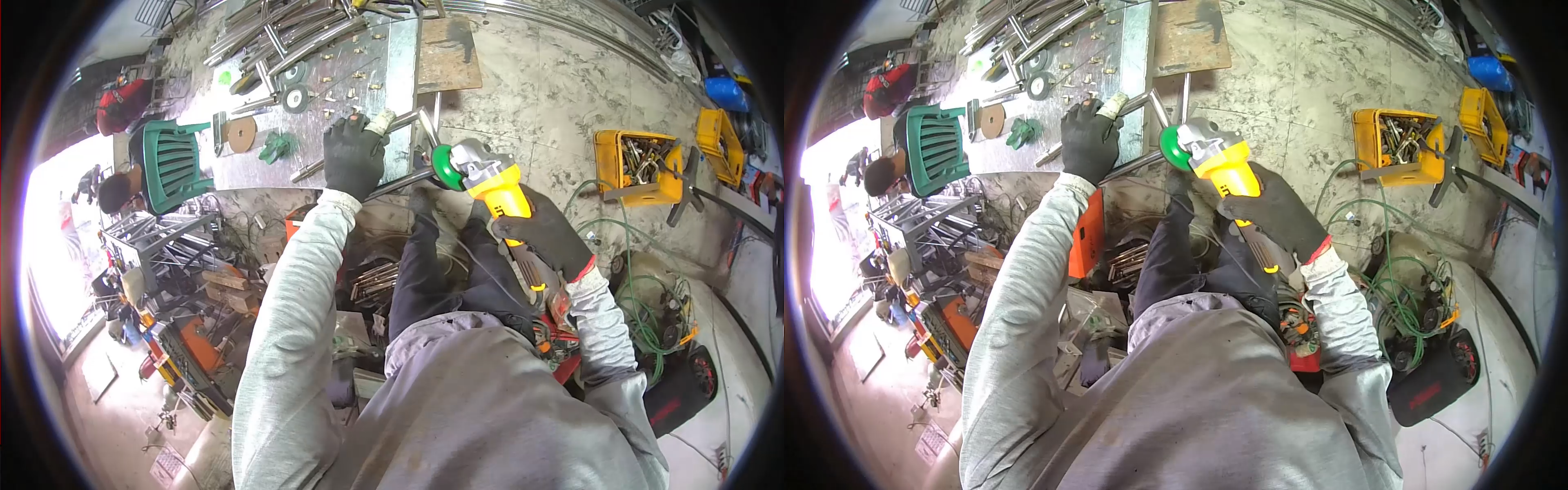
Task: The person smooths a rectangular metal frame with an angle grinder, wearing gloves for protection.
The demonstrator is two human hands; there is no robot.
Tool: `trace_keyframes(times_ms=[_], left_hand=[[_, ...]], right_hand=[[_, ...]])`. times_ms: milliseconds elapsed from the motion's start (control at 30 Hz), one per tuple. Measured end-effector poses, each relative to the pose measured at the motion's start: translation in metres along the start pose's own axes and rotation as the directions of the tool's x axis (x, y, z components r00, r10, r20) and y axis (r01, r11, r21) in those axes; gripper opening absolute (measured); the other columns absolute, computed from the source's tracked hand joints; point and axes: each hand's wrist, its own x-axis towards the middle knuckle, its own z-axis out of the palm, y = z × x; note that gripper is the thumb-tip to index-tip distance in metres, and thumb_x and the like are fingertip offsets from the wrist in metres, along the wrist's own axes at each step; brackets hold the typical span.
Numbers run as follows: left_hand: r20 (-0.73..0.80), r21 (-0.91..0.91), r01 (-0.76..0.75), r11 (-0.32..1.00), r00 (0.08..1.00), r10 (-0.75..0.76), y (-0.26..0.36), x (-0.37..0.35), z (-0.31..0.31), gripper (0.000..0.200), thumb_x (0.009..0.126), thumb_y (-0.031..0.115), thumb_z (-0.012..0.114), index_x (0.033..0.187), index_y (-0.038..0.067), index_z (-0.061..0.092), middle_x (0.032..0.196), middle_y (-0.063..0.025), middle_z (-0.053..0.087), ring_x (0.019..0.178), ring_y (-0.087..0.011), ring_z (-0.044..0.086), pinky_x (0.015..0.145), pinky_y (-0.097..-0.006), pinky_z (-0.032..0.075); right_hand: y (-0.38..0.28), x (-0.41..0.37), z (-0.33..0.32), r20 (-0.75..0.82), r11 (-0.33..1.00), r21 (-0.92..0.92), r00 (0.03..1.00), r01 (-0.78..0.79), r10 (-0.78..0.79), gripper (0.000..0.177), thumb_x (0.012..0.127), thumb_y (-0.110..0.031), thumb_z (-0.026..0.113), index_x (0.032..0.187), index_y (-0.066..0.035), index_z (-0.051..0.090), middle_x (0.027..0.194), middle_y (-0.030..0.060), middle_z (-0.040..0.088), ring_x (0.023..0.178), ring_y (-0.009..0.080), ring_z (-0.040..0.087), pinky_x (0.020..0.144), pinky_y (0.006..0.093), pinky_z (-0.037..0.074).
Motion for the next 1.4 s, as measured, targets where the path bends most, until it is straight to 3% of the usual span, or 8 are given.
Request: trace_keyframes(times_ms=[233,400,500,600,800,1067,1267,1400], left_hand=[[0.143,0.02,0.066,0.998,0.987,-0.068,-0.004,-0.002,0.003,0.044,0.096,0.025,0.073,0.139,0.016,0.076,0.146,-0.0165,0.066,0.138,-0.0446,0.055,0.119,-0.0564,0.04],[0.142,-0.004,0.064,0.998,0.988,-0.063,-0.004,0.0,0.002,0.046,0.097,0.025,0.072,0.142,0.018,0.074,0.146,-0.0174,0.066,0.139,-0.045,0.055,0.12,-0.0562,0.039],[0.151,0.002,0.063,0.998,0.987,-0.063,-0.006,0.001,0.003,0.048,0.097,0.024,0.072,0.144,0.019,0.073,0.145,-0.0179,0.067,0.138,-0.0455,0.055,0.12,-0.0563,0.04],[0.158,0.013,0.059,0.998,0.986,-0.061,-0.006,0.001,0.003,0.051,0.096,0.023,0.072,0.146,0.021,0.072,0.143,-0.0183,0.068,0.137,-0.046,0.056,0.119,-0.0565,0.041],[0.134,-0.016,0.05,0.999,0.99,-0.047,-0.003,0.001,0.001,0.051,0.095,0.022,0.072,0.146,0.022,0.072,0.142,-0.0183,0.068,0.135,-0.0452,0.057,0.116,-0.0566,0.042],[0.127,0.011,0.068,0.998,0.99,-0.069,-0.002,0.002,0.002,0.053,0.094,0.022,0.074,0.147,0.022,0.072,0.144,-0.0205,0.068,0.135,-0.0475,0.059,0.117,-0.0569,0.042],[0.125,-0.002,0.079,0.997,0.989,-0.078,-0.001,0.002,0.0,0.051,0.095,0.022,0.074,0.146,0.022,0.073,0.142,-0.0202,0.069,0.135,-0.0456,0.059,0.118,-0.0565,0.042],[0.121,0.024,0.054,0.998,0.991,-0.057,-0.002,0.001,0.002,0.053,0.095,0.023,0.073,0.148,0.021,0.071,0.141,-0.0198,0.069,0.134,-0.0454,0.06,0.118,-0.0564,0.041]], right_hand=[[-0.031,0.054,-0.01,0.01,0.965,-0.227,0.991,0.13,-0.131,0.052,0.092,-0.019,0.081,0.139,-0.003,0.066,0.107,0.0038,0.073,0.091,0.0117,0.066,0.084,0.0323,0.057],[-0.034,0.044,-0.003,0.034,0.962,-0.256,0.995,0.095,-0.089,0.056,0.09,-0.021,0.084,0.14,-0.003,0.066,0.11,0.0041,0.073,0.092,0.0119,0.067,0.085,0.0319,0.056],[-0.019,0.029,0.002,-0.015,0.895,-0.402,0.976,0.194,-0.218,0.057,0.088,-0.021,0.084,0.139,-0.003,0.066,0.108,0.0047,0.073,0.09,0.013,0.068,0.082,0.0321,0.057],[-0.033,0.025,-0.003,-0.016,0.958,-0.282,0.999,0.04,-0.047,0.057,0.088,-0.021,0.083,0.14,-0.003,0.065,0.109,0.0059,0.073,0.094,0.015,0.069,0.086,0.0336,0.057],[-0.031,0.058,-0.005,-0.008,0.838,-0.469,0.947,0.279,-0.32,0.056,0.088,-0.023,0.083,0.137,-0.002,0.065,0.108,0.0079,0.076,0.094,0.0193,0.071,0.092,0.0378,0.057],[-0.049,0.036,0.025,-0.131,0.654,-0.746,0.935,0.126,-0.329,0.05,0.087,-0.035,0.082,0.123,-0.007,0.061,0.096,0.0249,0.077,0.092,0.0495,0.075,0.078,0.0569,0.057],[-0.046,0.029,0.027,-0.101,0.631,-0.767,0.947,0.121,-0.305,0.049,0.088,-0.034,0.082,0.122,-0.006,0.062,0.094,0.0254,0.077,0.091,0.0488,0.075,0.078,0.0578,0.058],[-0.048,0.029,0.031,-0.156,0.664,-0.745,0.949,0.069,-0.274,0.055,0.086,-0.03,0.081,0.134,-0.008,0.064,0.099,0.0219,0.076,0.093,0.042,0.076,0.082,0.0494,0.058]])
